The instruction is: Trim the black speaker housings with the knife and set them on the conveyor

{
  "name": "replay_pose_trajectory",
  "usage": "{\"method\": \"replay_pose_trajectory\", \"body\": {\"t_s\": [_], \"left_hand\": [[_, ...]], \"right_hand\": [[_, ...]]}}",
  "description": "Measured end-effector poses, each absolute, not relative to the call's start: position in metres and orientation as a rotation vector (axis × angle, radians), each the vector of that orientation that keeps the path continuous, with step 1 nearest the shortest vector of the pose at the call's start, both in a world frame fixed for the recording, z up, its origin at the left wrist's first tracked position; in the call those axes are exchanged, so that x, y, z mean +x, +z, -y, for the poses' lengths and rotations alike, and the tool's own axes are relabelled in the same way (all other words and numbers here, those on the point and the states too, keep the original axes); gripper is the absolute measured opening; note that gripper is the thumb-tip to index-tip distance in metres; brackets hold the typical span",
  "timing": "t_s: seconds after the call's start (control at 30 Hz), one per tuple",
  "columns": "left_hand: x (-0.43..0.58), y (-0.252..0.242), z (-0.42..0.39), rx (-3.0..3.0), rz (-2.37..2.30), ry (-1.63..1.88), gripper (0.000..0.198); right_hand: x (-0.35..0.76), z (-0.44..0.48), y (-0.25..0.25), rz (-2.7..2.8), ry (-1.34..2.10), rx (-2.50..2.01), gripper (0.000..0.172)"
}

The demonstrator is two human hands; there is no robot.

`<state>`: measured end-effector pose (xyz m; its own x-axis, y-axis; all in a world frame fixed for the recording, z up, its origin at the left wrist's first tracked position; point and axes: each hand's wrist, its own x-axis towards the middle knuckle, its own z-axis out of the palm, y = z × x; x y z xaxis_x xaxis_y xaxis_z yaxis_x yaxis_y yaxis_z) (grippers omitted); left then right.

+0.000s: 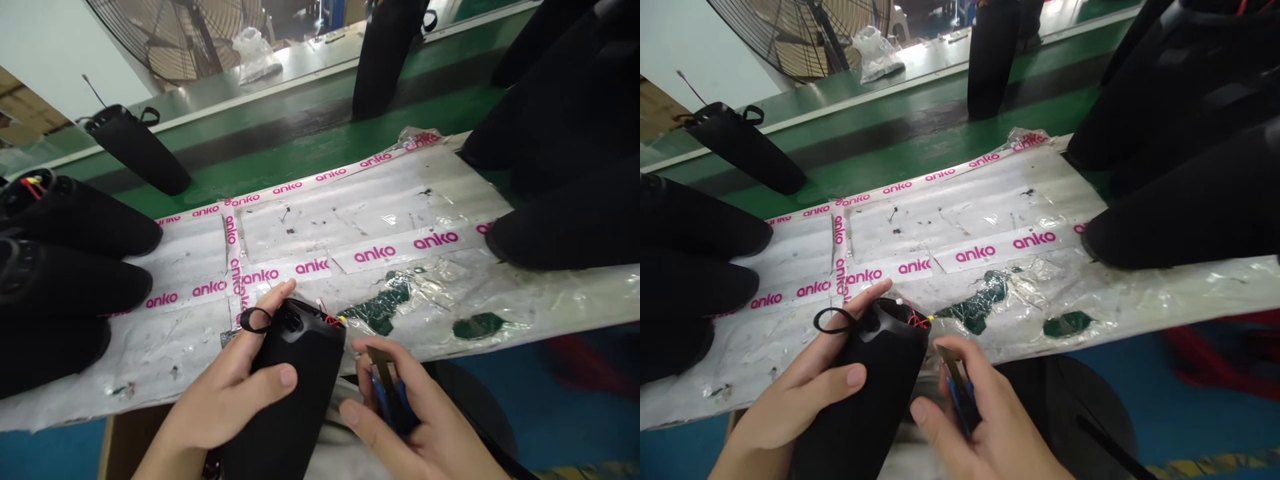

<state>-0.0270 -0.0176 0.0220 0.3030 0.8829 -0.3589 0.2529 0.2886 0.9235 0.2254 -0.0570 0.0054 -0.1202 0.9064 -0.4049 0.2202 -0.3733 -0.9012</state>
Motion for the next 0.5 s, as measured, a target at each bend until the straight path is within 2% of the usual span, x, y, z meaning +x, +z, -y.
{"method": "replay_pose_trajectory", "body": {"t_s": [0.13, 0.23, 0.37, 0.4, 0.43, 0.5], "left_hand": [[-0.031, 0.021, 0.015, 1.162, -1.380, 0.844, 0.078], [-0.031, 0.028, 0.017, 1.435, -1.597, 0.977, 0.072], [-0.033, 0.043, 0.022, 1.777, -1.705, 0.692, 0.050], [-0.034, 0.045, 0.023, 1.779, -1.676, 0.612, 0.052], [-0.035, 0.046, 0.024, 1.761, -1.653, 0.560, 0.062], [-0.036, 0.045, 0.024, 1.724, -1.648, 0.511, 0.096]], "right_hand": [[0.214, 0.041, 0.001, 1.262, 1.737, -1.416, 0.059], [0.202, 0.029, 0.005, 1.180, 1.918, -1.301, 0.064], [0.192, 0.020, 0.012, 1.166, 1.981, -1.245, 0.061], [0.191, 0.019, 0.012, 1.161, 1.977, -1.256, 0.060], [0.190, 0.018, 0.012, 1.158, 1.966, -1.261, 0.059], [0.189, 0.017, 0.010, 1.137, 1.952, -1.229, 0.057]]}}
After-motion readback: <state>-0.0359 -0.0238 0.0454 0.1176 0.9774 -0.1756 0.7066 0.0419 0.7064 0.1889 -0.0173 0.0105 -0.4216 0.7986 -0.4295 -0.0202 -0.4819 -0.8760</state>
